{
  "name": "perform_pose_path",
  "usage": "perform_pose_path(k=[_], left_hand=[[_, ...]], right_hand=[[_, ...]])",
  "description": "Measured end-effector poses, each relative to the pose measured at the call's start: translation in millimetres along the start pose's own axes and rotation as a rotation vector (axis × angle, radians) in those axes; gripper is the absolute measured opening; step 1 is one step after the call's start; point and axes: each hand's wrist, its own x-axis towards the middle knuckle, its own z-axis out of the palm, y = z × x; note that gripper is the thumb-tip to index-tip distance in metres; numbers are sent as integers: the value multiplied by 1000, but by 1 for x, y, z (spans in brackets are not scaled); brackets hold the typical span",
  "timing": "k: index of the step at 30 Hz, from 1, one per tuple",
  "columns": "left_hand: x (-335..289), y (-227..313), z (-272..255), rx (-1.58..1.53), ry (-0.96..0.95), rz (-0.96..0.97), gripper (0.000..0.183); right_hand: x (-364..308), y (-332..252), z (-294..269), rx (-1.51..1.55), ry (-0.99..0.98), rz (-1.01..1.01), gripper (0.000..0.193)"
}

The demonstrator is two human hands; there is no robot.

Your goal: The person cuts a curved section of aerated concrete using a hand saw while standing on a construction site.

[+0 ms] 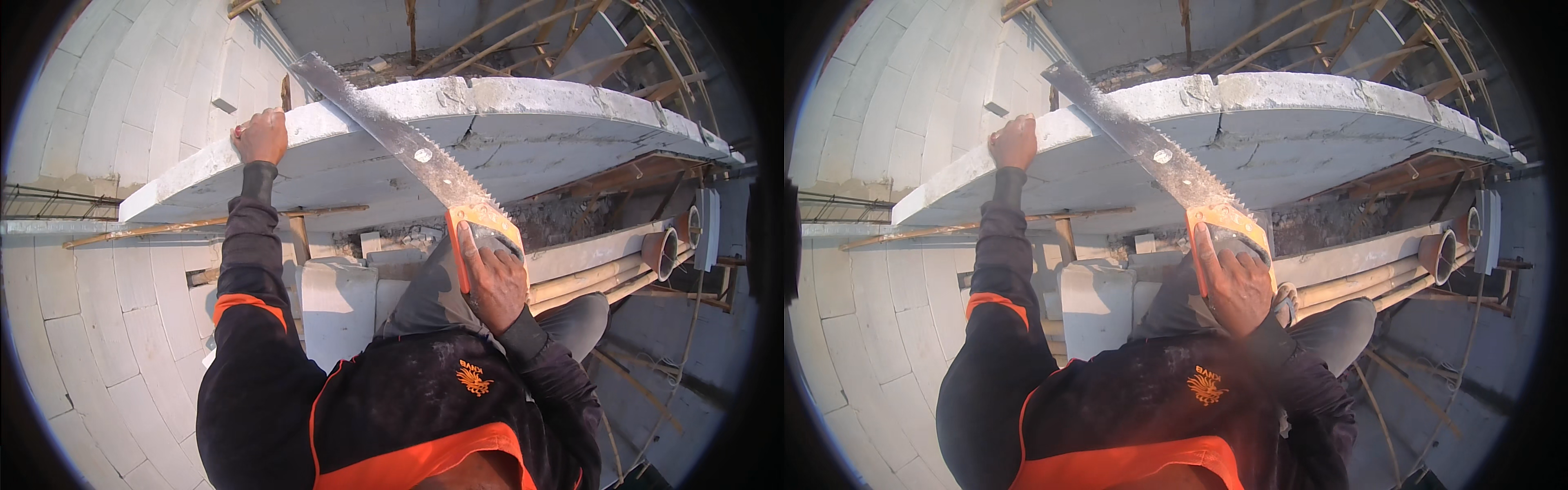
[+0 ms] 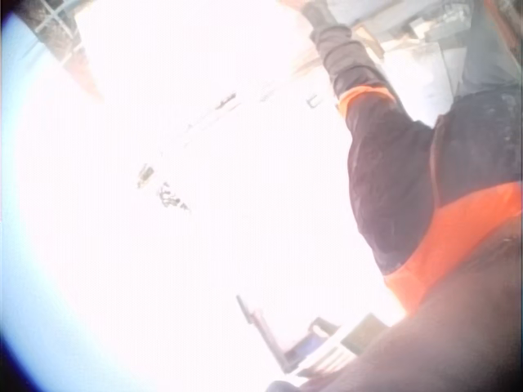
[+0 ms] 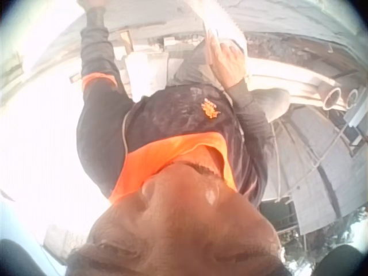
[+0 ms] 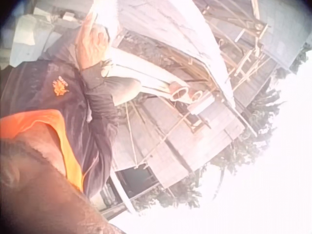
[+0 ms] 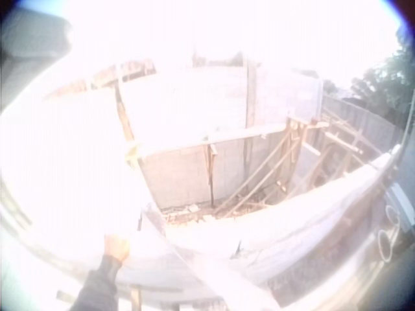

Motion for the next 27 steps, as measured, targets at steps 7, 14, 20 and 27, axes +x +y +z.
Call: perform_pose_path(k=[7,14,20,27], left_hand=[[-9,0,-11,54,25,-3,29],[1,-8,19,-76,27,-35,34],[-2,-16,14,-29,-27,-33,34],[-1,-5,8,-25,32,-3,31]], right_hand=[[-57,15,6,-6,-31,-64,86],[16,18,30,-1,85,-72,83],[-76,50,32,-34,87,-74,80],[30,26,5,-58,48,-18,75]])
